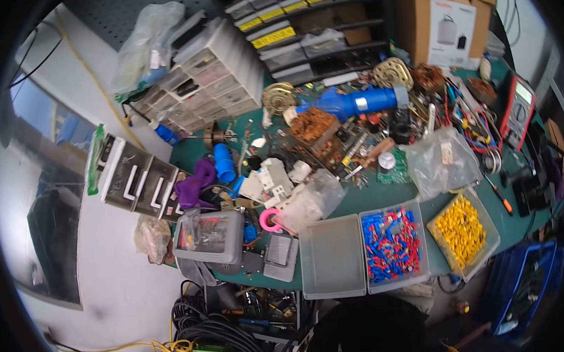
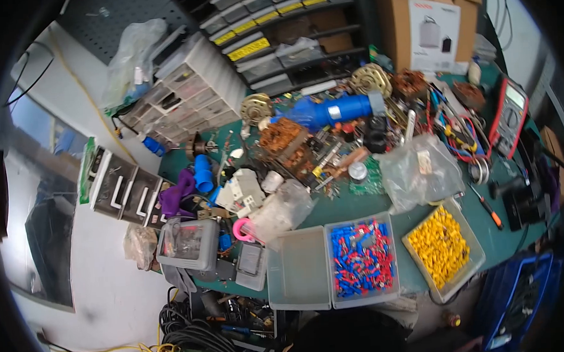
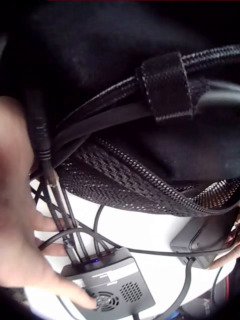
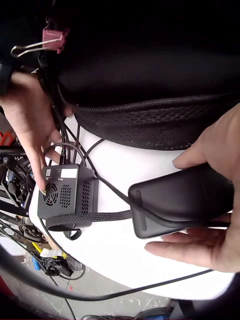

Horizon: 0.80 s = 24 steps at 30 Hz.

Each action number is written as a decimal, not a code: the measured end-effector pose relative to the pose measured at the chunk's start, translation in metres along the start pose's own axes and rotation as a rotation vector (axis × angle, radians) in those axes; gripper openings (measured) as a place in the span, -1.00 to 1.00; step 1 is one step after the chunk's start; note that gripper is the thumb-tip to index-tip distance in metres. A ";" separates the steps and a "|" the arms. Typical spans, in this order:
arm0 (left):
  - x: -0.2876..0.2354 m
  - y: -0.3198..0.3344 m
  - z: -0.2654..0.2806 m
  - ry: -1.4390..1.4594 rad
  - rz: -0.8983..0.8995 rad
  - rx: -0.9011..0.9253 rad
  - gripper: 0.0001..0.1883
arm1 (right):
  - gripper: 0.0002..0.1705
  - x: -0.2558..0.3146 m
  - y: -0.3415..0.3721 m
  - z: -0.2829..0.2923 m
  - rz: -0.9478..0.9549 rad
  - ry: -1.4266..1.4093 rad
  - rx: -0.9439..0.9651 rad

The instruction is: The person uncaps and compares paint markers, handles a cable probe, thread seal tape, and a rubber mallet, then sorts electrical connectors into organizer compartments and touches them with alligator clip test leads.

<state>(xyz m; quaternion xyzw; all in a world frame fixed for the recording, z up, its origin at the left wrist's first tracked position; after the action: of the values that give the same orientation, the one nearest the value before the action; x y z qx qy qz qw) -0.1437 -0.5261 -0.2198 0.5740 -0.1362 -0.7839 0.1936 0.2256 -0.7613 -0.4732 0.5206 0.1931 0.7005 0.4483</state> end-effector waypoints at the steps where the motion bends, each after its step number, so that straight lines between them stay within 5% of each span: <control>1: 0.004 0.006 0.007 -0.030 0.011 0.016 -0.76 | -0.40 -0.014 0.017 -0.011 -0.028 -0.016 0.015; 10: 0.025 0.040 0.071 -0.287 0.085 0.160 -0.76 | -0.40 -0.103 0.166 -0.108 -0.249 -0.180 0.131; 24: 0.028 0.050 0.092 -0.371 0.085 0.208 -0.76 | -0.41 -0.094 0.210 -0.117 -0.274 -0.234 0.277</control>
<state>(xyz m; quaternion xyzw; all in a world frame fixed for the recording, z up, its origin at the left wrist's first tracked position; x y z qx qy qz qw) -0.2318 -0.5845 -0.1934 0.4304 -0.2737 -0.8490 0.1376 0.0351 -0.9259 -0.4153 0.6238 0.3028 0.5348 0.4829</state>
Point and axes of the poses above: each hand's wrist, its own y-axis away from the middle knuckle, its own z-axis out of the back of the hand, x = y × z, the point moved 2 cm from there along -y, towards the middle knuckle, and after that the axes turned 5 degrees about -x, right-handed, at the moved point
